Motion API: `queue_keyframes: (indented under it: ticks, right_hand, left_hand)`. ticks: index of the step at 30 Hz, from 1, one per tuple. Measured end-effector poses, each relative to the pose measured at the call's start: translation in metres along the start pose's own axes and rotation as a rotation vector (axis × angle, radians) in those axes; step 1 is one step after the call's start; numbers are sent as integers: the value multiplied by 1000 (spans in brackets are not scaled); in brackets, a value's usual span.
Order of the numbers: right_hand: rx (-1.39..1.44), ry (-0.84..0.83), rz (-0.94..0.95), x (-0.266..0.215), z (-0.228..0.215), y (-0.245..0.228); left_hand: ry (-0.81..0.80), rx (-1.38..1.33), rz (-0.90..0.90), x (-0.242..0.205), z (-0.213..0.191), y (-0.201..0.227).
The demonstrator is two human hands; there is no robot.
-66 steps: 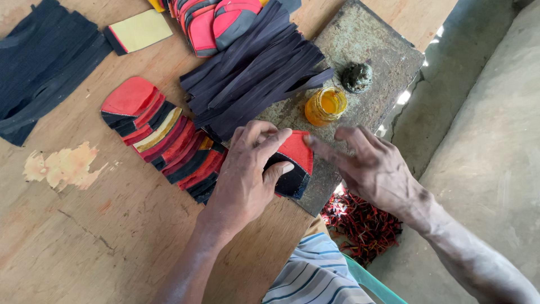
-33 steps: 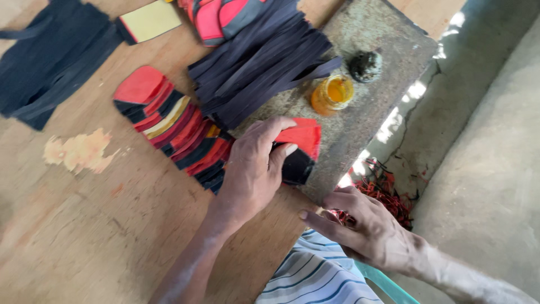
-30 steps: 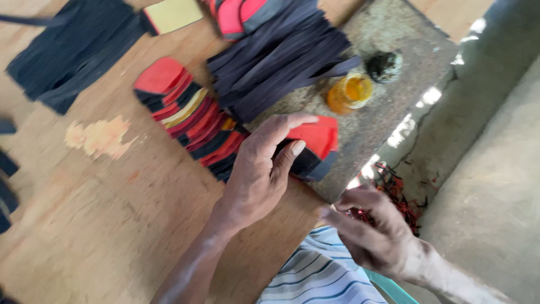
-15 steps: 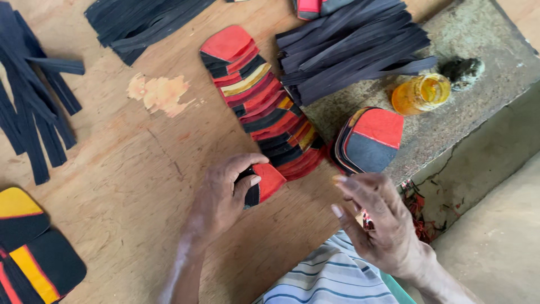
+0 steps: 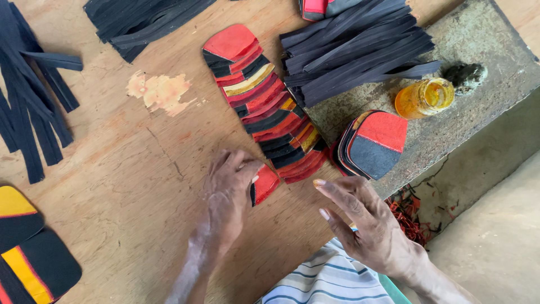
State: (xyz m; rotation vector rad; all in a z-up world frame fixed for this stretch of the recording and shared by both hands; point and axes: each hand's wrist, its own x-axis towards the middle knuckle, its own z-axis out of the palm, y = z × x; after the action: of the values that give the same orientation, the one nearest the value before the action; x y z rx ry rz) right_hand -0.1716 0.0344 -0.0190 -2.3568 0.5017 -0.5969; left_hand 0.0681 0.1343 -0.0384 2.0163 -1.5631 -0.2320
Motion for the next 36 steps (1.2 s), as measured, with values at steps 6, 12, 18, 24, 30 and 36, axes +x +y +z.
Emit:
queue_keyframes:
  ticks: [6, 12, 18, 24, 30, 36]
  right_hand:
    - [-78, 57, 70, -8, -29, 3]
    - [-290, 189, 45, -6, -93, 17]
    - [-783, 81, 27, 18, -147, 32]
    - [-785, -126, 119, 47, -159, 64]
    - [-758, -300, 319, 74, -152, 91]
    - [-661, -204, 192, 65, -162, 83]
  left_hand:
    - [-98, -66, 17, 15, -6, 29]
    - [-79, -416, 255, 52, 18, 78]
    - [-15, -292, 430, 90, 51, 107]
    - [-293, -509, 258, 112, 77, 96]
    - [-205, -535, 441, 104, 80, 99]
    - [-292, -564, 305, 103, 74, 105]
